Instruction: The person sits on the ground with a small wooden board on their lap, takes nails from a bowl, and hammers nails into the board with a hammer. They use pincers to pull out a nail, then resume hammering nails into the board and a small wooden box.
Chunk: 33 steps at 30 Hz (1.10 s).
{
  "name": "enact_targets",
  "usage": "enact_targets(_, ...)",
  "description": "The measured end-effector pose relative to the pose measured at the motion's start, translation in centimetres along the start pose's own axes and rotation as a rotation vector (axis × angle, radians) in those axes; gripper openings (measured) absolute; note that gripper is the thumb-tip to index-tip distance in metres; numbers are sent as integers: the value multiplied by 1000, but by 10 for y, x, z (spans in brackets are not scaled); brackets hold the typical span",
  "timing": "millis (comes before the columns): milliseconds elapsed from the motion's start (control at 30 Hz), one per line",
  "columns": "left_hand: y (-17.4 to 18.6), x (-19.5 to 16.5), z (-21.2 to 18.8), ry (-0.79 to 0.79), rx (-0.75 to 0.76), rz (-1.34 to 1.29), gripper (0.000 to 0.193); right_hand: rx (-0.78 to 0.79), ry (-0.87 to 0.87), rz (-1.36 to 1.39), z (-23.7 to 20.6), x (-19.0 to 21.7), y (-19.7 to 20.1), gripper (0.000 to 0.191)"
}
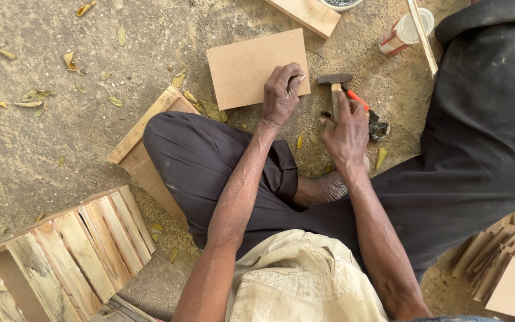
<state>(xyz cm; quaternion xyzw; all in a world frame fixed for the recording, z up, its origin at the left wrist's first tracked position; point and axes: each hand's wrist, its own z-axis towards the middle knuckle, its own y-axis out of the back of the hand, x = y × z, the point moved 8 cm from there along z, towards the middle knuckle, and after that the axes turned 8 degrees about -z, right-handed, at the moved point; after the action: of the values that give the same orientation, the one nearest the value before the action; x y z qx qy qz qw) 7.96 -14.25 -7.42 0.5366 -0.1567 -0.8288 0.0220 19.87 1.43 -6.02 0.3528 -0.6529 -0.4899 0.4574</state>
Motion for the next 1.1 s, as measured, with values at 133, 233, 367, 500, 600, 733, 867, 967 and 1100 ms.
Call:
enact_targets(133,1,-5,0,-7,-8,2,20,82,-91,7,-1,-3,4,87)
enact_targets(233,3,-6,0,-3,-15,-22,23,242,-209,126,5,-14,-5,91)
enact_targets(367,3,-5,0,3,-12,-27,25,448,-335,205,3,-23,-21,82)
enact_targets(500,2,-3,0,24,-6,-31,26,388,-389,584,6,-25,-13,78)
enact_targets(600,1,-3,1,38,-9,-29,26,339,-405,784,3,-27,-1,75)
enact_targets(733,0,-6,1,-15,-16,-16,25,137,-136,445,-3,-14,30,68)
enact_targets(867,-2,-6,0,-56,-2,29,17,-238,256,357,-18,13,72,67)
enact_targets(967,-4,2,-1,15,21,37,12,-111,170,559,-17,11,64,69)
enact_targets(1100,0,0,-4,-57,-23,36,12,-150,181,286,-28,17,67,72)
